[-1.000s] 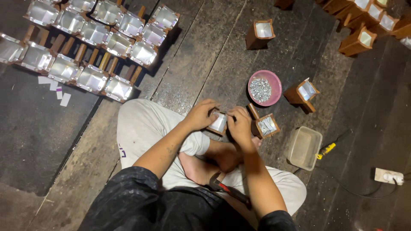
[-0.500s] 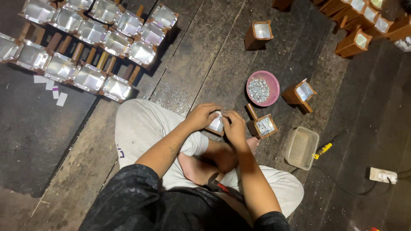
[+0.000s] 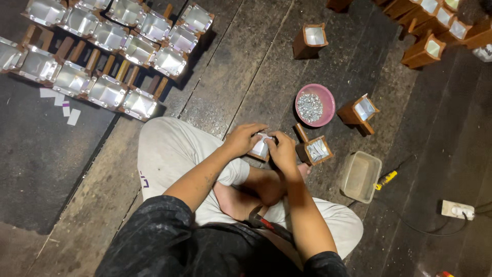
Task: The person assembles small light fixtures by attaching a metal plate to a wooden base using screws, a drill, and a hammer while sitting on the floor.
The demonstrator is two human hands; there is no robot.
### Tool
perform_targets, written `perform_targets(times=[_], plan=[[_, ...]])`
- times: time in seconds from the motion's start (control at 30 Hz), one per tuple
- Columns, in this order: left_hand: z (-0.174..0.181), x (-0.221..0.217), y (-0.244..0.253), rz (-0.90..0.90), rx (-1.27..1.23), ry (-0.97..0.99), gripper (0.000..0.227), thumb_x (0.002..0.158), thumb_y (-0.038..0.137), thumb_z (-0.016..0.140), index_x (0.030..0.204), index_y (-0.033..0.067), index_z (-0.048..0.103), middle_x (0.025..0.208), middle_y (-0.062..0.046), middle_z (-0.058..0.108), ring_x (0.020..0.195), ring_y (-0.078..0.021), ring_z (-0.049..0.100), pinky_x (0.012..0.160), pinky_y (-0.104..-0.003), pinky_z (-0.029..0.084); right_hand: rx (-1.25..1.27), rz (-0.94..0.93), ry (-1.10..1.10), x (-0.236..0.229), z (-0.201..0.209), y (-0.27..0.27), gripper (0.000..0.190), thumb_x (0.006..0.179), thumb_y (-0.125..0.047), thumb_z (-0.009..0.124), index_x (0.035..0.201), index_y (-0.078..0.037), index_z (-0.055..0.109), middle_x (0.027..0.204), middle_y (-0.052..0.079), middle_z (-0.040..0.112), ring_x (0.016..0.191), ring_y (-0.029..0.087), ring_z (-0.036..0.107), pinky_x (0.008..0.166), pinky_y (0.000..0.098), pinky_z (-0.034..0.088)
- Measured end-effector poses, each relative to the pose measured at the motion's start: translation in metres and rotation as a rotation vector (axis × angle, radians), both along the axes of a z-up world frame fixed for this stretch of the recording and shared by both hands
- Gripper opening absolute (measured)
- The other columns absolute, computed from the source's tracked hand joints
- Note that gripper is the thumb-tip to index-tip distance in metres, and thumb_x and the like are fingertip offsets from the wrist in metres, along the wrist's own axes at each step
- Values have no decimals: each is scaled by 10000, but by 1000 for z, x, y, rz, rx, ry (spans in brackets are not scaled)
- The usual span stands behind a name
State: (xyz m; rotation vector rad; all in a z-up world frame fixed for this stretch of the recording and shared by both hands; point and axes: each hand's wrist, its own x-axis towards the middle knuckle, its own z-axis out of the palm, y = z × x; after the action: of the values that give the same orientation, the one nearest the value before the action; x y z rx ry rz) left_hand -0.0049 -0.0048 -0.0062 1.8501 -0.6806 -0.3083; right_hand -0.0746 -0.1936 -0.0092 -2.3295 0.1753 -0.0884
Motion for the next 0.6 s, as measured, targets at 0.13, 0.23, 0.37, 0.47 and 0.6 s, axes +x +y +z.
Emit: perform_targets(times=[0.13, 0.23, 0.37, 0.47, 0.6], plan=[[-6, -2, -1, 13, -9, -17, 386, 941, 37, 677, 1323, 90, 688, 1129, -149, 757, 1096, -359, 708, 990, -450, 548, -3, -17, 21, -1, 4, 3, 197, 867, -117, 791, 1031, -21, 742, 848, 210, 715, 895, 426, 718, 779, 487, 565], [-13, -4, -1, 40, -15, -46, 395, 929, 51, 702, 1321, 102, 684, 1094, -136, 759, 1076, -356, 710, 969, -454, 558, -3, -7, 30, 0, 0, 1, 174, 872, -133, 790, 1017, -43, 750, 830, 185, 716, 881, 407, 723, 775, 475, 568], [-9, -2, -2, 30, -47, -75, 475, 897, 42, 720, 1362, 120, 659, 1078, -134, 762, 1072, -369, 707, 966, -473, 558, -7, -5, 51, 4, 2, 1, 164, 867, -127, 792, 1005, -46, 754, 808, 180, 713, 866, 392, 727, 764, 459, 567], [10, 1, -3, -13, -71, -79, 453, 894, 31, 719, 1339, 98, 669, 1092, -157, 761, 1069, -385, 708, 971, -481, 551, -3, -6, 56, 4, 12, 5, 160, 867, -121, 792, 1002, -45, 756, 816, 192, 717, 872, 406, 726, 768, 467, 567], [10, 6, -5, -53, -88, -48, 359, 902, 18, 707, 1260, 47, 704, 1079, -204, 759, 1046, -422, 712, 944, -488, 559, 30, -22, 59, 4, 13, 6, 180, 864, -111, 797, 1018, -32, 747, 824, 214, 711, 870, 427, 718, 770, 485, 564]])
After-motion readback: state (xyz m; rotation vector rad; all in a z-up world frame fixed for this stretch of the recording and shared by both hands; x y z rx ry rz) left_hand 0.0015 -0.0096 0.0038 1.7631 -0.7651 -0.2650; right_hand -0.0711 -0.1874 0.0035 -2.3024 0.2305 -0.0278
